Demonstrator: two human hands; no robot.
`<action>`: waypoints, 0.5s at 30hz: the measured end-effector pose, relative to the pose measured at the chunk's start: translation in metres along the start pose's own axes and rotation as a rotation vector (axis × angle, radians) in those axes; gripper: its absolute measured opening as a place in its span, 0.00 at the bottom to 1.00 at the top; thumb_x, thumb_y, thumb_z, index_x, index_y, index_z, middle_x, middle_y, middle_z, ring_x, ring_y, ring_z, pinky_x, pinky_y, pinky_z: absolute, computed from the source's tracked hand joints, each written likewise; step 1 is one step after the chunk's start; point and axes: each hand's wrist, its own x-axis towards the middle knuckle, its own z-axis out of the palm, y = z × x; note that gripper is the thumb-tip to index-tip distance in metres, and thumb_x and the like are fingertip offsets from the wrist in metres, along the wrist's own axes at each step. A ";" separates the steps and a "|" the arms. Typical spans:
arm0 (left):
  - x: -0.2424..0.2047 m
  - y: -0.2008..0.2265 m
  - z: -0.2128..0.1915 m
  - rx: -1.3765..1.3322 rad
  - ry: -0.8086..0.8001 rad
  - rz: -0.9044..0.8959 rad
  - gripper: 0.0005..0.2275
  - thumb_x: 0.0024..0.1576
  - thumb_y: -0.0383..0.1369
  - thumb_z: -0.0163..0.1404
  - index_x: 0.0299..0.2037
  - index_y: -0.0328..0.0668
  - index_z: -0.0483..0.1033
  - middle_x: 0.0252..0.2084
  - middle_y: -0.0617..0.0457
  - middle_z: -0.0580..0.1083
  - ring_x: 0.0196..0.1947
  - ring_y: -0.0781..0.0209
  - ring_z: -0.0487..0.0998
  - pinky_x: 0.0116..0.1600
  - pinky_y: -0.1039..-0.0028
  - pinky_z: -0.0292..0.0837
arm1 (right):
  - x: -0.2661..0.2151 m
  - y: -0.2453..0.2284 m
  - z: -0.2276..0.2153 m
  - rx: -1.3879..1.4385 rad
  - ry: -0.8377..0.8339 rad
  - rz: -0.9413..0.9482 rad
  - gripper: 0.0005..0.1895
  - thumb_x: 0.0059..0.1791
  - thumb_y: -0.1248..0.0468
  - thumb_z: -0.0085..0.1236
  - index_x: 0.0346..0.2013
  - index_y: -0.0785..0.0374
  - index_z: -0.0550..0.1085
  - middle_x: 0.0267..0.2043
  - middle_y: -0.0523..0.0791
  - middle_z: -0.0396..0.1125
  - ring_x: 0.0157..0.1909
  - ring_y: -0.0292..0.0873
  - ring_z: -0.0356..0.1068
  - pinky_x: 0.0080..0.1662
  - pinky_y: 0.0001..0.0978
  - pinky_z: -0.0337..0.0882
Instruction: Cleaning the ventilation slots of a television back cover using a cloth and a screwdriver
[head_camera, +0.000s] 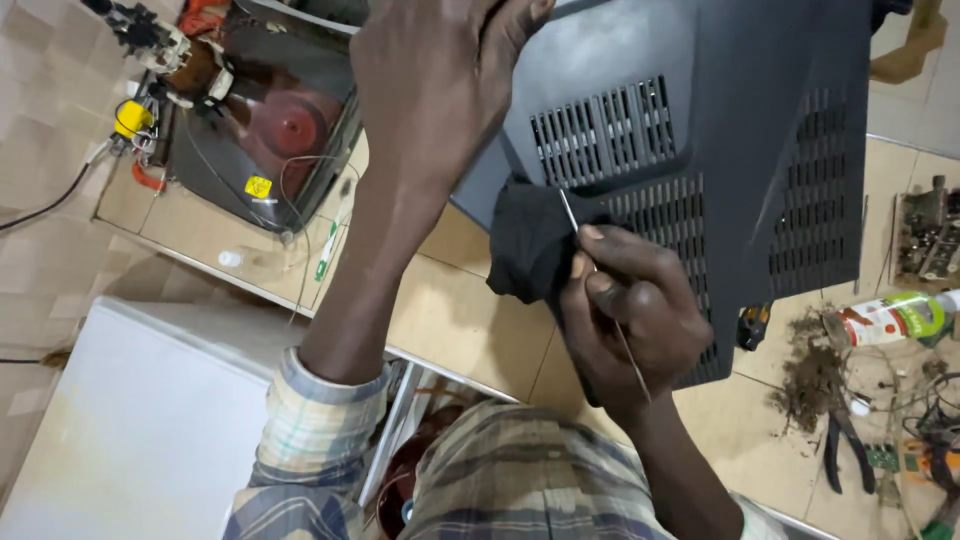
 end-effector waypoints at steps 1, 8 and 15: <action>0.002 0.001 -0.001 0.004 0.006 0.000 0.08 0.67 0.44 0.50 0.43 0.57 0.79 0.38 0.52 0.76 0.37 0.41 0.77 0.29 0.56 0.62 | 0.006 -0.003 0.001 0.002 0.000 -0.006 0.08 0.52 0.79 0.58 0.30 0.71 0.69 0.46 0.61 0.69 0.52 0.64 0.75 0.55 0.54 0.82; -0.006 -0.006 0.004 0.029 -0.004 0.026 0.08 0.68 0.44 0.53 0.46 0.55 0.79 0.43 0.49 0.75 0.42 0.38 0.76 0.34 0.53 0.66 | 0.036 -0.032 -0.005 -0.170 -0.101 0.073 0.09 0.50 0.81 0.58 0.25 0.76 0.72 0.40 0.59 0.71 0.42 0.54 0.77 0.49 0.42 0.76; -0.001 -0.004 0.001 0.072 -0.019 -0.013 0.07 0.63 0.41 0.56 0.42 0.51 0.76 0.36 0.46 0.75 0.36 0.35 0.76 0.29 0.49 0.62 | 0.020 0.004 0.012 -0.020 -0.026 -0.052 0.06 0.52 0.77 0.58 0.31 0.75 0.72 0.46 0.61 0.69 0.50 0.62 0.75 0.53 0.50 0.80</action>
